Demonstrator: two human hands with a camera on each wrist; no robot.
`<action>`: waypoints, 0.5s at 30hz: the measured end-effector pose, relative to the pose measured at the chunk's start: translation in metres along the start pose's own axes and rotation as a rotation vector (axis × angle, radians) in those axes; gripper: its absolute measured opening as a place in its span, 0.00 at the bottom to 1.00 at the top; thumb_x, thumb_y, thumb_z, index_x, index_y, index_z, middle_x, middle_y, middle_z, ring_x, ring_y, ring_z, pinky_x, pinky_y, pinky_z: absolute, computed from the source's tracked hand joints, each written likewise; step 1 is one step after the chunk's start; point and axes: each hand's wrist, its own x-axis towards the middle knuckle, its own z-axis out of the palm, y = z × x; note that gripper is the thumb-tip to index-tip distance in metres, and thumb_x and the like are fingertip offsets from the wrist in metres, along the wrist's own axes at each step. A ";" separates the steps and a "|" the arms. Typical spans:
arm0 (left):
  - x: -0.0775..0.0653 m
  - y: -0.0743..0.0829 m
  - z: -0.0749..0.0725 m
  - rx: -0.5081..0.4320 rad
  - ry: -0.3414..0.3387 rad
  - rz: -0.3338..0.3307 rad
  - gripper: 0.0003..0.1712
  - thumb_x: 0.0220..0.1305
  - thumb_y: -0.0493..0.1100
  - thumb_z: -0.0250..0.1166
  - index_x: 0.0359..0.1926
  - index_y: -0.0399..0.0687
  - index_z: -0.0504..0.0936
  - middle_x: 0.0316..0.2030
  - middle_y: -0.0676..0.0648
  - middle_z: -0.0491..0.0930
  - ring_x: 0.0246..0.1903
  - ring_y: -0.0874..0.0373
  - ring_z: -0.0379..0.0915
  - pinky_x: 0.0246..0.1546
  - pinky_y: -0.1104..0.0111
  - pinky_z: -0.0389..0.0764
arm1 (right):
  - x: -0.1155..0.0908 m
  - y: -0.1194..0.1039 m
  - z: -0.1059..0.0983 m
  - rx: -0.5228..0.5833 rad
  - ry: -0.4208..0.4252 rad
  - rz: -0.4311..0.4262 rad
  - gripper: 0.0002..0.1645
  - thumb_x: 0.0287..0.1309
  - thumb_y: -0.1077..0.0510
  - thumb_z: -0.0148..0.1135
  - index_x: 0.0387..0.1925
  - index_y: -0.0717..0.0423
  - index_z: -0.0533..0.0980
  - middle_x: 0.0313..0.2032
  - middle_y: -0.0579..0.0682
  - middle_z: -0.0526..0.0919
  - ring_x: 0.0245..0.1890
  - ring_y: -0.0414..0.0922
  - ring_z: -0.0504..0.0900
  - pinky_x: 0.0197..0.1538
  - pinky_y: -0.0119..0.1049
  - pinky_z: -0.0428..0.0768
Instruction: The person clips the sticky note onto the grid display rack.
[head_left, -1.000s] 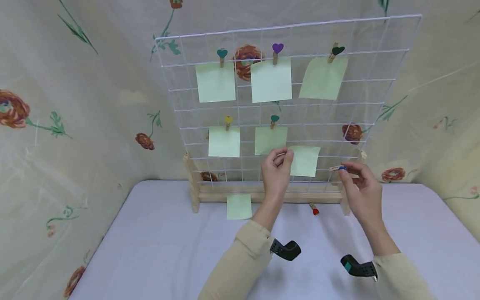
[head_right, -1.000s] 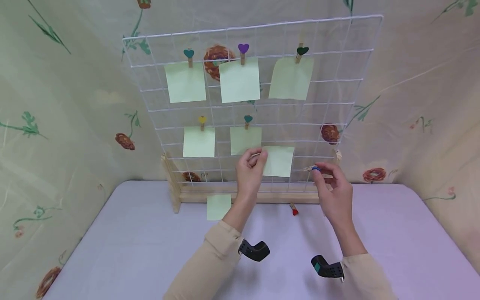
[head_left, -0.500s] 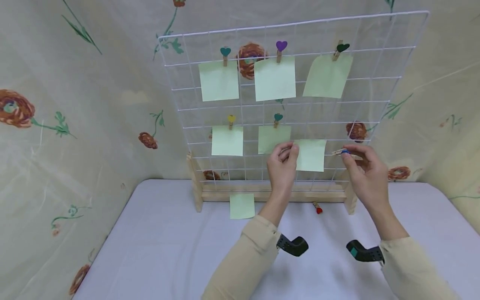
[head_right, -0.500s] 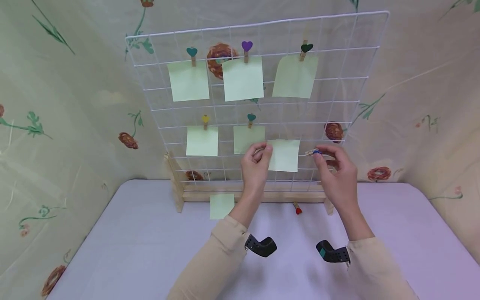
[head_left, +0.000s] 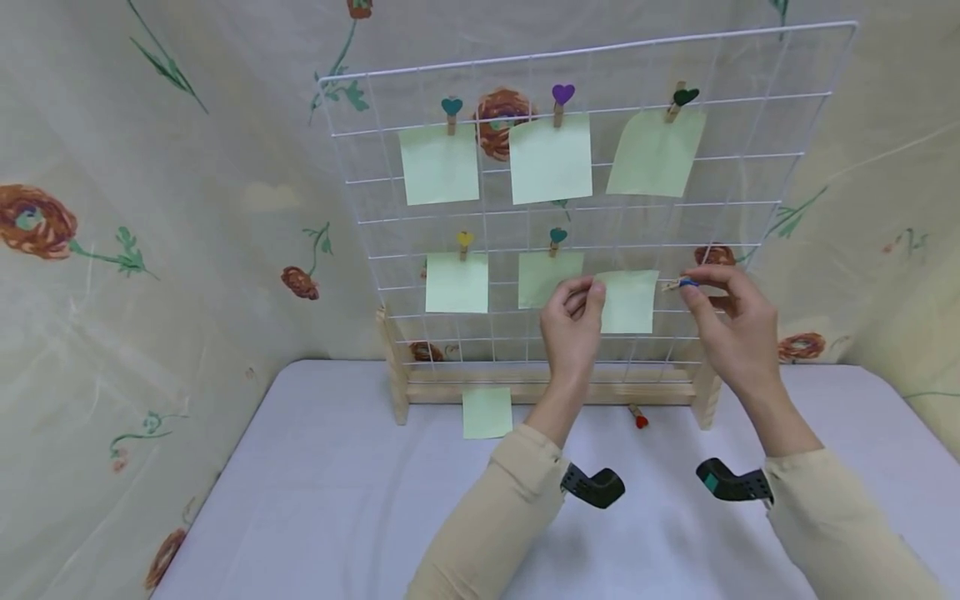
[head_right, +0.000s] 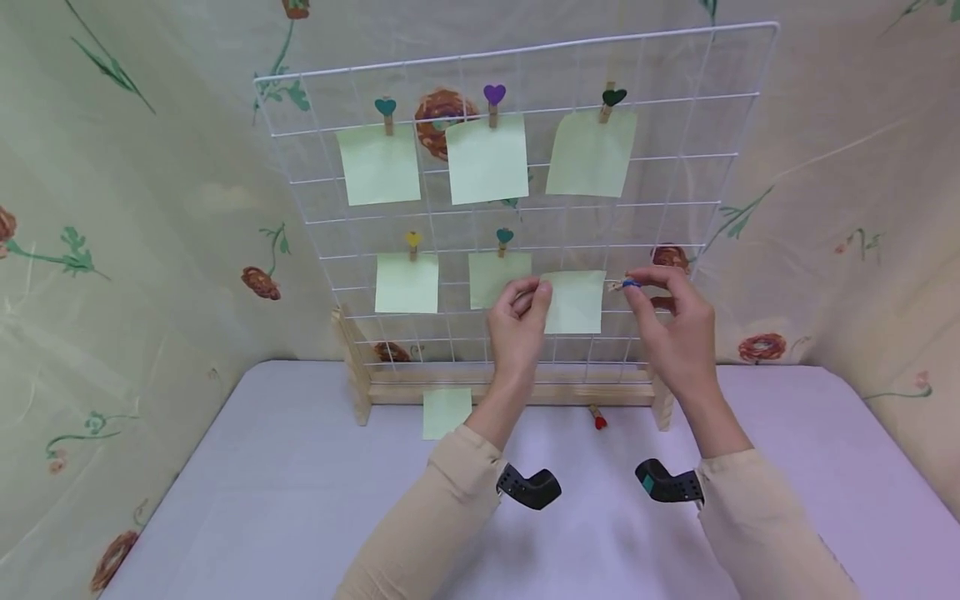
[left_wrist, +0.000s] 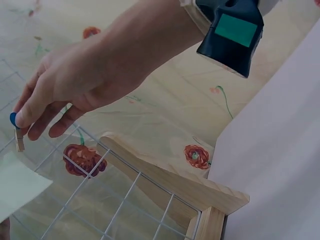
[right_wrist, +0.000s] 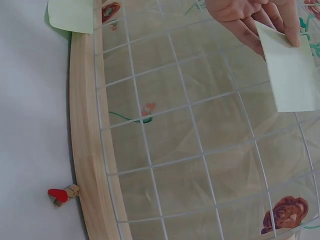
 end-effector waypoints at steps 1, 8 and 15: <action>0.000 0.001 0.001 0.001 0.000 0.005 0.11 0.57 0.50 0.60 0.39 0.52 0.78 0.36 0.53 0.82 0.37 0.68 0.77 0.39 0.76 0.77 | 0.002 0.000 0.000 -0.001 0.000 -0.011 0.14 0.53 0.67 0.56 0.43 0.67 0.72 0.41 0.49 0.77 0.40 0.31 0.73 0.41 0.17 0.70; -0.001 0.003 0.005 -0.023 -0.007 0.002 0.11 0.57 0.49 0.59 0.40 0.50 0.77 0.37 0.52 0.80 0.38 0.67 0.76 0.40 0.76 0.77 | 0.009 0.000 -0.002 -0.050 -0.009 -0.001 0.14 0.54 0.65 0.56 0.44 0.64 0.73 0.41 0.47 0.76 0.38 0.29 0.73 0.42 0.15 0.69; 0.000 0.006 0.006 0.010 -0.016 -0.010 0.11 0.58 0.51 0.58 0.40 0.54 0.76 0.40 0.56 0.76 0.39 0.67 0.74 0.37 0.74 0.76 | 0.016 -0.007 -0.002 -0.079 -0.018 -0.032 0.14 0.54 0.66 0.56 0.44 0.63 0.73 0.41 0.55 0.76 0.36 0.28 0.72 0.41 0.17 0.68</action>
